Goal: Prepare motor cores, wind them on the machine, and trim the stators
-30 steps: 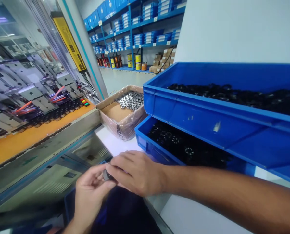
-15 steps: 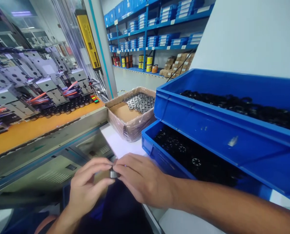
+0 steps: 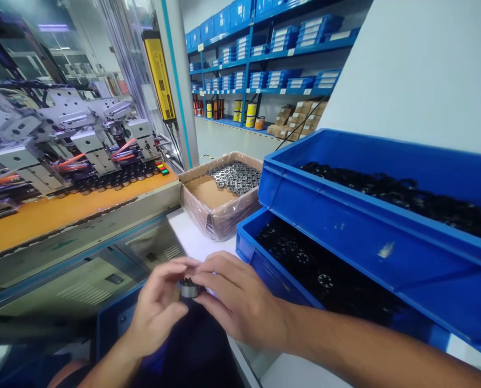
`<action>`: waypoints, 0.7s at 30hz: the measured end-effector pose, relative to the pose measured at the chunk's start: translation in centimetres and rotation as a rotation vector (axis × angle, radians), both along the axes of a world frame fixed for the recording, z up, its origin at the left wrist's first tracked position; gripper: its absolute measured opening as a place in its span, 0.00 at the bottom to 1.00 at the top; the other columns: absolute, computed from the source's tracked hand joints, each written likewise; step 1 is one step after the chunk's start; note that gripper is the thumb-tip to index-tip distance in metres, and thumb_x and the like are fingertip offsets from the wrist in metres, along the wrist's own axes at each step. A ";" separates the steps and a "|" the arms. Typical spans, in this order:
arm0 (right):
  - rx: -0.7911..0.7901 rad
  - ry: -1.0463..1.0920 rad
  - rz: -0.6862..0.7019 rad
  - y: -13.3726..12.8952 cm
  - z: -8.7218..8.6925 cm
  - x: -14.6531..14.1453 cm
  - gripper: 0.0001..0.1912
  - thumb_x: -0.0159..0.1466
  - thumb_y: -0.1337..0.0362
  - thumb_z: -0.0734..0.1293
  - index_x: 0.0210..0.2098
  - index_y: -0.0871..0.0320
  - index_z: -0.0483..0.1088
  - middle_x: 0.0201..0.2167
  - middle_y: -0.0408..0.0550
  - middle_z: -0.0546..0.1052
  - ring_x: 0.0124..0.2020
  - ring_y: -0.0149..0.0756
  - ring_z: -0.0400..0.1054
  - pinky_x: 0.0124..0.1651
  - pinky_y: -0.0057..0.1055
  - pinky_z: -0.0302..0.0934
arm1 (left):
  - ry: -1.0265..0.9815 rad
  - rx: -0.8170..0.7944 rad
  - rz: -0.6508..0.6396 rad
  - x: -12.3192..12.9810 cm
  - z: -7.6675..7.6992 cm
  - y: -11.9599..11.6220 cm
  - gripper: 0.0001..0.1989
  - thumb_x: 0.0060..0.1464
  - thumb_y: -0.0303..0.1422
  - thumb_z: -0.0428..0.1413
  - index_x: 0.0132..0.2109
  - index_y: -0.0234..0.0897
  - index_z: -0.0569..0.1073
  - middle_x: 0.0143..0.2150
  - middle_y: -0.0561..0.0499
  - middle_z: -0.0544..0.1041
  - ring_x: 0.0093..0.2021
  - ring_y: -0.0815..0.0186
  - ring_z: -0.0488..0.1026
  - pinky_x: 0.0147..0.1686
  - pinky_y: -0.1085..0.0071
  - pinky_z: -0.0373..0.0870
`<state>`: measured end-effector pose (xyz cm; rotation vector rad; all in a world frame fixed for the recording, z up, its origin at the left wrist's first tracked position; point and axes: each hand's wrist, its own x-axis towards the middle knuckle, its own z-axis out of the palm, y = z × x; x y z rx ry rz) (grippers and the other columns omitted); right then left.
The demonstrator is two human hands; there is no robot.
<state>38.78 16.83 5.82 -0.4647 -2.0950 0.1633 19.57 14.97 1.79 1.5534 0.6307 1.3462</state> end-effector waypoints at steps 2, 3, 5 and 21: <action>-0.011 -0.008 -0.009 -0.1 0.0 -0.1 0.08 0.67 0.75 0.63 0.45 0.64 0.70 0.37 0.54 0.75 0.41 0.39 0.70 0.44 0.38 0.71 | 0.178 0.222 0.146 -0.5 0.7 0.3 0.17 0.55 0.31 0.63 0.52 0.44 0.74 0.49 0.46 0.75 0.49 0.62 0.73 0.50 0.66 0.69; -0.017 -0.011 -0.011 -0.1 0.0 -0.1 0.08 0.67 0.76 0.63 0.44 0.64 0.70 0.36 0.53 0.75 0.40 0.39 0.70 0.43 0.37 0.71 | 0.234 0.307 0.184 -0.6 1.0 0.5 0.15 0.55 0.30 0.63 0.50 0.42 0.76 0.45 0.46 0.76 0.45 0.63 0.74 0.46 0.67 0.71; -0.021 -0.022 -0.001 -0.2 0.1 -0.1 0.08 0.67 0.76 0.62 0.43 0.65 0.70 0.35 0.53 0.75 0.39 0.38 0.69 0.42 0.35 0.70 | 0.284 0.421 0.231 -0.5 1.4 0.6 0.12 0.55 0.28 0.62 0.48 0.39 0.77 0.39 0.48 0.78 0.40 0.66 0.74 0.41 0.69 0.72; 0.200 -0.395 -0.106 0.6 -1.6 -0.3 0.17 0.64 0.73 0.55 0.49 0.58 0.67 0.38 0.49 0.81 0.34 0.38 0.78 0.32 0.30 0.74 | 1.000 0.062 1.200 -18.4 6.5 12.8 0.09 0.59 0.35 0.58 0.40 0.33 0.76 0.36 0.47 0.77 0.41 0.60 0.75 0.46 0.59 0.72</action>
